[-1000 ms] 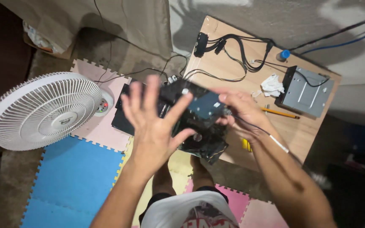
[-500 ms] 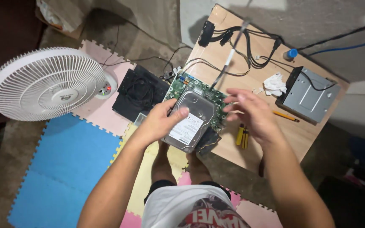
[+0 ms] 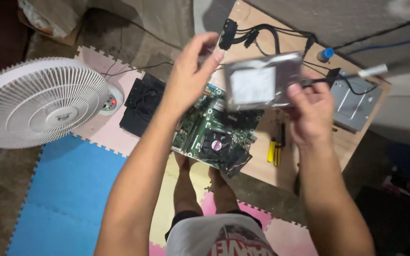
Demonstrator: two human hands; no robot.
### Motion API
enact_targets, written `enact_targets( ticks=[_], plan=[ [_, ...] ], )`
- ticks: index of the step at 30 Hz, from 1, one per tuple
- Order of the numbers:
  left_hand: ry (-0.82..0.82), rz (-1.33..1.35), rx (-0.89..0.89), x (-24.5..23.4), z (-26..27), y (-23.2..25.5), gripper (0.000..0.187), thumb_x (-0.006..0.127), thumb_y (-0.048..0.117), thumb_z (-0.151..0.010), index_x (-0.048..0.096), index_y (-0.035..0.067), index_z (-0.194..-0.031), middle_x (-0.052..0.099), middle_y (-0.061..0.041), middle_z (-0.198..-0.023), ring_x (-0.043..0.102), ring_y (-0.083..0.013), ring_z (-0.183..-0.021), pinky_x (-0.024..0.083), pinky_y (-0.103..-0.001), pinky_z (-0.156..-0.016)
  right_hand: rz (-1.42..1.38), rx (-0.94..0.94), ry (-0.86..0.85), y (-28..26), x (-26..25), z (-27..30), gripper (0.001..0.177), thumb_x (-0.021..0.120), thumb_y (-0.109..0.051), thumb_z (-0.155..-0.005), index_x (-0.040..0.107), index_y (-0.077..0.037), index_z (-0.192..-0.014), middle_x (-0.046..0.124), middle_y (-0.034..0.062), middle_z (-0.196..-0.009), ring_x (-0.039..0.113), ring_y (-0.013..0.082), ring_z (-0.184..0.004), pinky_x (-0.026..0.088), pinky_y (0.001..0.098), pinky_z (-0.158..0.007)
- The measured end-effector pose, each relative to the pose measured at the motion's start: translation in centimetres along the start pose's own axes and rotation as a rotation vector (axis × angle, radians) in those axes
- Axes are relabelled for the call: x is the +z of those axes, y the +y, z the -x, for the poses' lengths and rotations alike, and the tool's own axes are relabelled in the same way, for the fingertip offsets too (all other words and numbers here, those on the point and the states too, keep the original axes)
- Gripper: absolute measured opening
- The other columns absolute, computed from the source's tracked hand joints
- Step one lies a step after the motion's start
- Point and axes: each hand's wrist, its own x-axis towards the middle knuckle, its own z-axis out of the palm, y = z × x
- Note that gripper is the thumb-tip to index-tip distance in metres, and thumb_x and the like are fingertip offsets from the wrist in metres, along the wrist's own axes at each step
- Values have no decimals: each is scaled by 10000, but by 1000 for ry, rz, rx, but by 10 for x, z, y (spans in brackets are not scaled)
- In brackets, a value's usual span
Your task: Connecting and cleaning computer components on a motherboard.
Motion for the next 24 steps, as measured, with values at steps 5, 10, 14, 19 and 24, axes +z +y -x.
enact_targets(
  ticks=[5,10,14,19,24],
  plan=[
    [-75,-807,139,16,-32,-39,457,753,281,-916,604,71,-1292,659,-144,-1256,598,-378,-1134,435,-504,-957,-160,23,311,10,-25,4,412,683,-42,-957,492,-5,-1321,695,141,-1144,739,260,-965,652,443,-773],
    [-371,-1070,-15,34,-46,-98,436,782,257,-773,635,46,-1126,687,-151,-1099,626,-376,-1057,399,-605,-924,-175,214,446,57,-48,23,404,643,-92,-935,502,-9,-1305,705,141,-1133,763,263,-968,672,467,-776],
    [-259,-698,-142,25,-52,-116,108,731,165,-918,696,73,-962,713,-111,-920,682,-308,-879,497,-483,-833,-283,371,343,101,-46,15,385,661,-125,-970,528,16,-1302,702,161,-1118,740,295,-968,649,474,-813],
    [-240,-85,-218,16,-56,-147,96,728,109,-954,671,34,-972,661,-42,-854,596,-149,-797,517,-301,-721,-343,433,333,123,-11,-27,387,666,-134,-971,505,-10,-1301,687,145,-1132,734,295,-1021,642,516,-877],
    [-170,45,-180,7,-51,-160,123,778,98,-909,701,21,-967,657,-28,-947,628,-119,-853,529,-270,-758,-422,440,291,135,14,-62,392,632,-106,-962,511,-31,-1327,678,155,-1197,701,322,-1099,606,535,-949]
  ],
)
